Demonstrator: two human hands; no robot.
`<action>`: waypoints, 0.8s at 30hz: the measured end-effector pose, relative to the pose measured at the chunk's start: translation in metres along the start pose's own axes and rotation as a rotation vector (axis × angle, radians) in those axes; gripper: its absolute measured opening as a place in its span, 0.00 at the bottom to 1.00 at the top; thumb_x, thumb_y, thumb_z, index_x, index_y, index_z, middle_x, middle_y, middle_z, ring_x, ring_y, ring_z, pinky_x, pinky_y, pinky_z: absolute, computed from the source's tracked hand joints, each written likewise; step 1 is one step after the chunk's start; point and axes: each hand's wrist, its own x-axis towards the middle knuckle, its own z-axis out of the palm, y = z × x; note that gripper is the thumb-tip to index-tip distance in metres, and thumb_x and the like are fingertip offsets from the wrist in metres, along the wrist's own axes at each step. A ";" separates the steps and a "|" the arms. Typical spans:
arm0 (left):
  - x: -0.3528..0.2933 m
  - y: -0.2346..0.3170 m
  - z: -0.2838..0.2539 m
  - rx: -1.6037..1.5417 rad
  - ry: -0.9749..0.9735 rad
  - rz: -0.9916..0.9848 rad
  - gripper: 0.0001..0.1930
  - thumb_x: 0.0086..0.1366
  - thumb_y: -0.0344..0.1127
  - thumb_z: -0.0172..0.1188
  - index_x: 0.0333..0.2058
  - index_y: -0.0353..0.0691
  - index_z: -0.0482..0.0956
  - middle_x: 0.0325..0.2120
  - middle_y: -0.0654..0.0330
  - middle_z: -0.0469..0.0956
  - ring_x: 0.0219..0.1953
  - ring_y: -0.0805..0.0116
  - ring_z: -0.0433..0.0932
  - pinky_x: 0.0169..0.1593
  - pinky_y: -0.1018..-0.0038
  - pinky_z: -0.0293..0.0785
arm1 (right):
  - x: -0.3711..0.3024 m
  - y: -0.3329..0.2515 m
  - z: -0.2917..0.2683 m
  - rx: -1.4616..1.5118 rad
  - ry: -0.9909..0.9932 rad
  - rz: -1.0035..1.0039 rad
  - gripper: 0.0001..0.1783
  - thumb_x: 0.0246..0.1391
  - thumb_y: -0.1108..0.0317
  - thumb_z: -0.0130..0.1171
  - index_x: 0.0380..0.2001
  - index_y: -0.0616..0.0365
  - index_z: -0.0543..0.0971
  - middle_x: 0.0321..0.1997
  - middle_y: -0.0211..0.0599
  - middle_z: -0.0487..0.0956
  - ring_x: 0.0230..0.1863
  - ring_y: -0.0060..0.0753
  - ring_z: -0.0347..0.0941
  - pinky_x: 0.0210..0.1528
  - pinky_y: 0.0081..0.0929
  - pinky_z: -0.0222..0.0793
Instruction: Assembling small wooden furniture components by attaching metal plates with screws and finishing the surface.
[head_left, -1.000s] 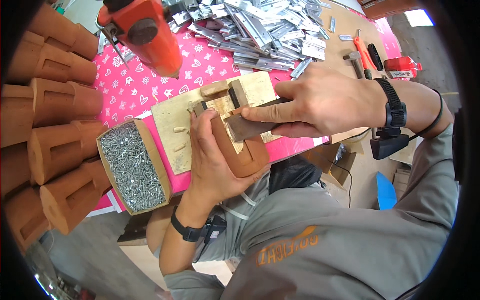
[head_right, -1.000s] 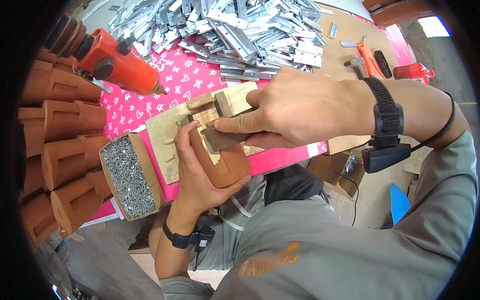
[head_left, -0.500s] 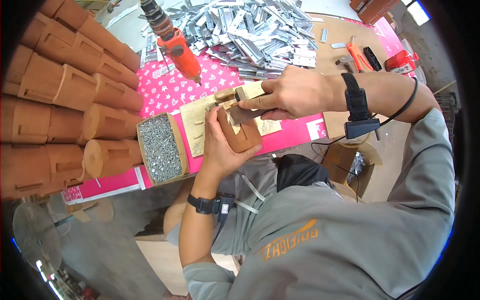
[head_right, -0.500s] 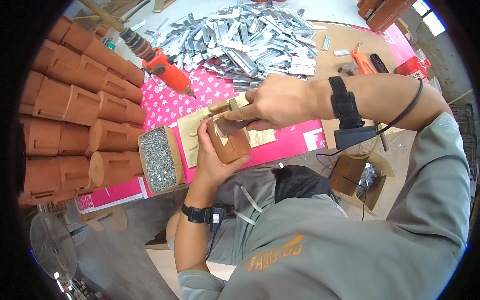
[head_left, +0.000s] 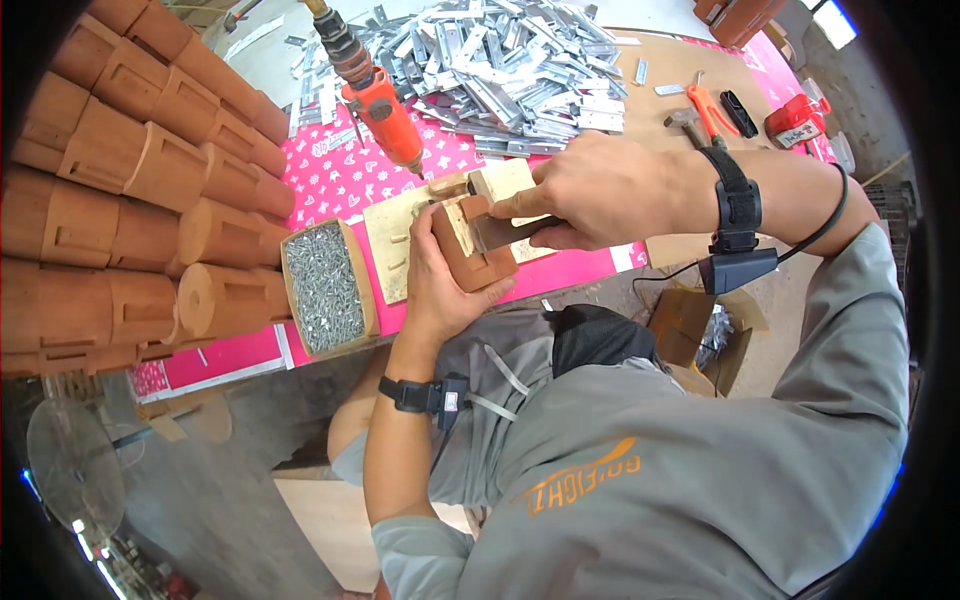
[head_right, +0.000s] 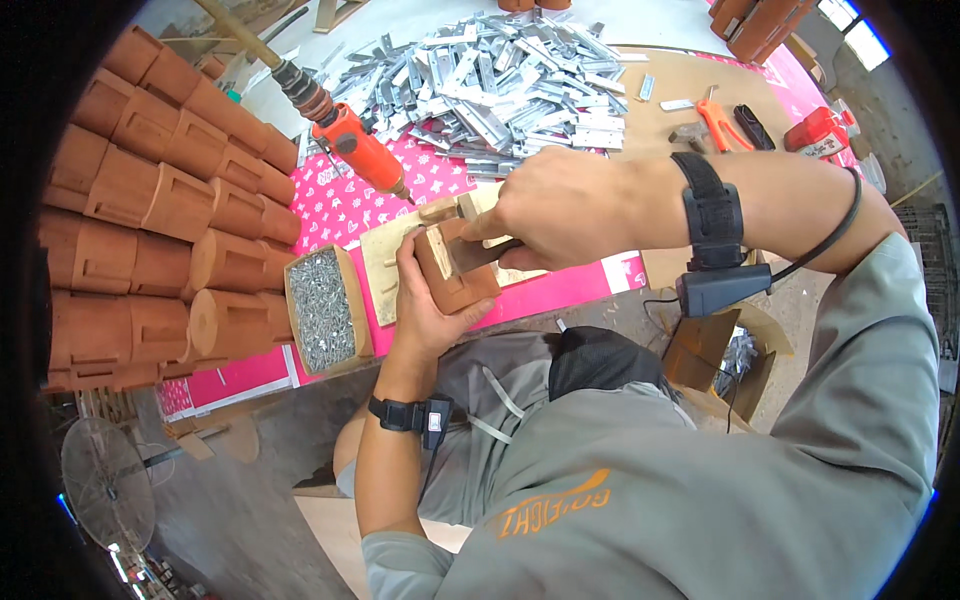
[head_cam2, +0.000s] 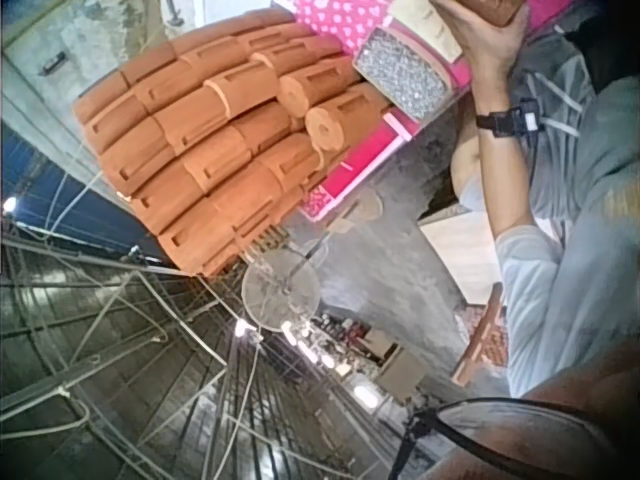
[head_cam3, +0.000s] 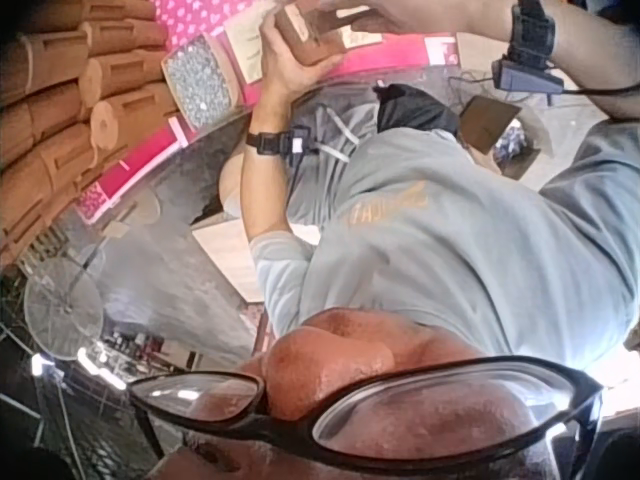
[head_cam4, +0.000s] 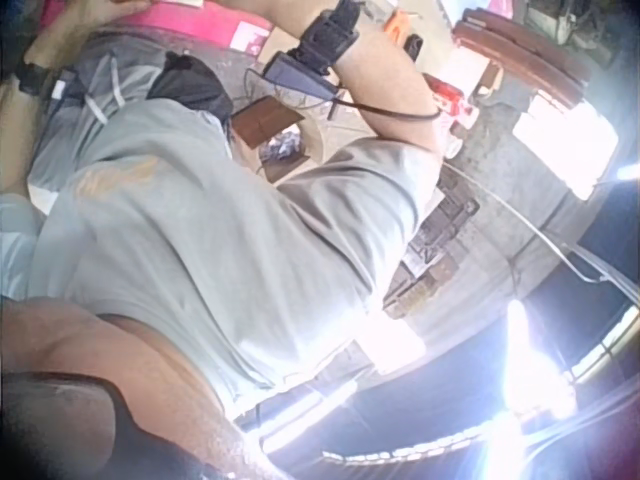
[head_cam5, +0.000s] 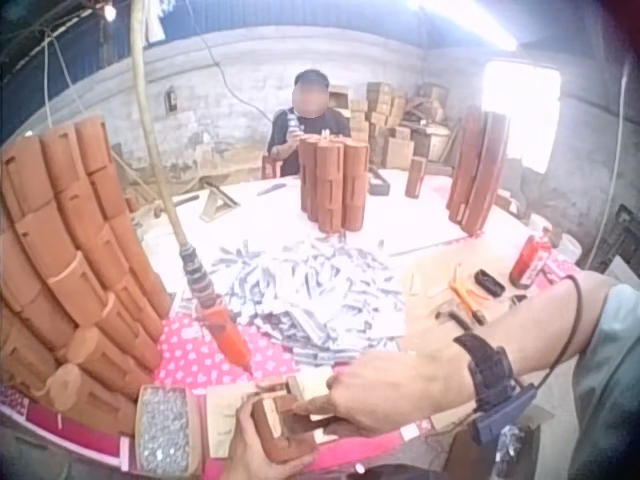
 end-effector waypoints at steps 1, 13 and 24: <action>0.000 0.001 -0.001 0.011 -0.004 -0.002 0.60 0.43 0.48 0.84 0.66 0.35 0.51 0.60 0.42 0.65 0.62 0.42 0.69 0.64 0.54 0.67 | 0.002 -0.001 0.000 -0.019 -0.013 -0.013 0.27 0.54 0.61 0.67 0.59 0.42 0.80 0.25 0.45 0.81 0.29 0.53 0.81 0.32 0.48 0.75; 0.000 0.005 -0.003 0.075 0.017 0.009 0.61 0.41 0.49 0.84 0.66 0.36 0.52 0.59 0.43 0.66 0.60 0.43 0.70 0.63 0.54 0.69 | 0.024 -0.039 -0.032 -0.184 -0.266 0.096 0.20 0.58 0.63 0.61 0.55 0.49 0.81 0.25 0.46 0.81 0.30 0.51 0.81 0.36 0.47 0.77; 0.002 -0.003 -0.002 0.150 0.006 0.076 0.64 0.43 0.51 0.83 0.69 0.36 0.48 0.59 0.41 0.66 0.60 0.42 0.71 0.62 0.54 0.69 | 0.025 -0.014 -0.022 -0.079 -0.260 -0.013 0.23 0.55 0.63 0.65 0.56 0.47 0.81 0.22 0.45 0.79 0.26 0.52 0.79 0.29 0.47 0.73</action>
